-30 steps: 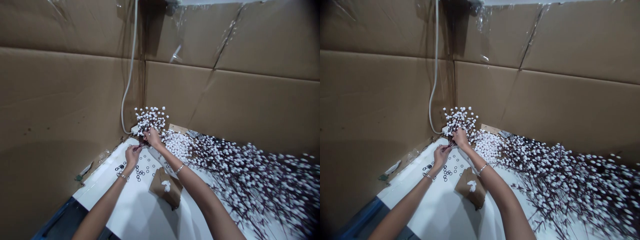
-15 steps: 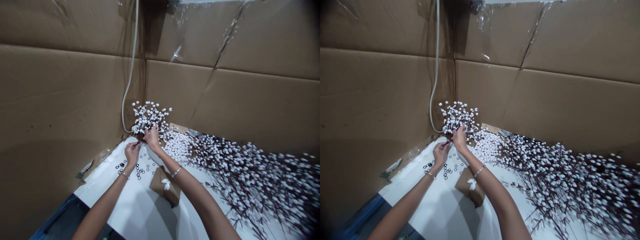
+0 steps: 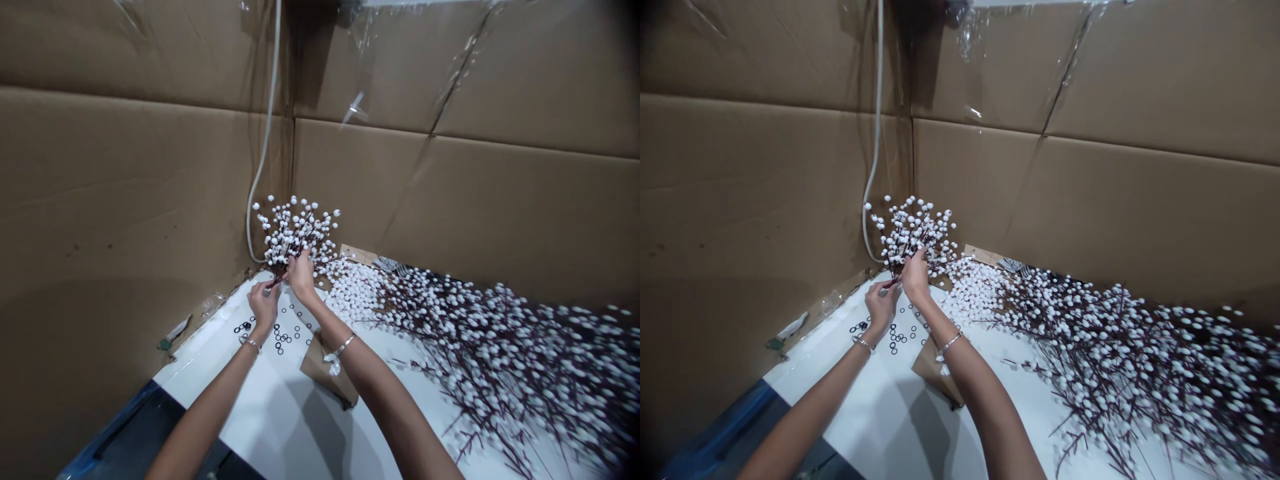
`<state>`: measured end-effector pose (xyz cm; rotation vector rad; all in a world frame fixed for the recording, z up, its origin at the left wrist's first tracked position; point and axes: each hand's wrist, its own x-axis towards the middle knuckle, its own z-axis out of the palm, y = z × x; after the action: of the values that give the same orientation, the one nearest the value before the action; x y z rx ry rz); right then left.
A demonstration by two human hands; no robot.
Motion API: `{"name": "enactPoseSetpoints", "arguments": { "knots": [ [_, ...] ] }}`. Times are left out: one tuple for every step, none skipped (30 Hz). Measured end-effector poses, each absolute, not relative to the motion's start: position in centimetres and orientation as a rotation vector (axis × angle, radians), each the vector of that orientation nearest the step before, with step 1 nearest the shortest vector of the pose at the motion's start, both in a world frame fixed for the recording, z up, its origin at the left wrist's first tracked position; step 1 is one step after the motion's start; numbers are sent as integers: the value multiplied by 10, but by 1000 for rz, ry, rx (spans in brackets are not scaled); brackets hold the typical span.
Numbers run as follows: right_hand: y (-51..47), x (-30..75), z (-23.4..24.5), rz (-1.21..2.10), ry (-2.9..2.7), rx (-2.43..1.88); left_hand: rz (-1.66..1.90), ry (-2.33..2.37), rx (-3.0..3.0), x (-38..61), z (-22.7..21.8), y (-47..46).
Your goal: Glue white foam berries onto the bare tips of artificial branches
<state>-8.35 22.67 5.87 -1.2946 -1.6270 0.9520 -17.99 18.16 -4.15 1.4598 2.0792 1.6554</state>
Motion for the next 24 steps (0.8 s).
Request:
{"name": "enactPoseSetpoints", "arguments": {
  "knots": [
    [225,-84,56,955,-1618,-1304,1654,2097,1484,-179,-41,181],
    [224,-85,53,961,-1613,-1312,1651,2112,1511,-178,-41,181],
    [222,-85,51,968,-1610,-1318,1642,2123,1540,-177,-41,180],
    [221,-86,48,974,-1609,-1323,1629,2134,1565,-176,-41,180],
    [219,-86,46,978,-1607,-1326,1617,2145,1585,-176,-42,180],
    [218,-86,44,980,-1605,-1328,1608,2158,1597,-176,-42,180],
    [218,-86,42,981,-1603,-1327,1602,2173,1602,-176,-43,180],
    [218,-85,41,981,-1600,-1322,1599,2187,1604,-176,-43,181],
    [219,-85,41,983,-1599,-1314,1597,2198,1604,-176,-44,181],
    [220,-84,41,987,-1599,-1303,1596,2205,1605,-177,-44,182],
    [222,-82,41,991,-1599,-1291,1596,2209,1606,-178,-44,182],
    [222,-81,41,998,-1598,-1279,1596,2212,1605,-178,-44,183],
    [223,-79,41,1006,-1595,-1268,1598,2215,1604,-179,-44,183],
    [222,-76,42,1017,-1588,-1257,1600,2219,1601,-179,-44,183],
    [222,-73,43,1030,-1577,-1244,1604,2224,1595,-180,-44,182],
    [220,-69,43,1045,-1561,-1229,1608,2230,1589,-180,-43,182],
    [218,-65,44,1069,-1536,-1208,1612,2237,1583,-181,-42,181],
    [216,-61,45,1100,-1506,-1187,1616,2244,1576,-181,-41,180],
    [214,-57,45,1137,-1473,-1167,1619,2252,1570,-182,-39,180],
    [212,-52,46,1182,-1443,-1154,1621,2261,1563,-183,-38,179],
    [211,-47,46,1238,-1419,-1148,1624,2272,1556,-184,-36,179],
    [209,-43,45,1306,-1403,-1150,1628,2284,1548,-185,-35,179],
    [209,-39,45,1382,-1397,-1157,1633,2296,1540,-186,-34,178],
    [208,-35,44,1464,-1394,-1161,1640,2308,1535,-187,-33,178]
  ]
}}
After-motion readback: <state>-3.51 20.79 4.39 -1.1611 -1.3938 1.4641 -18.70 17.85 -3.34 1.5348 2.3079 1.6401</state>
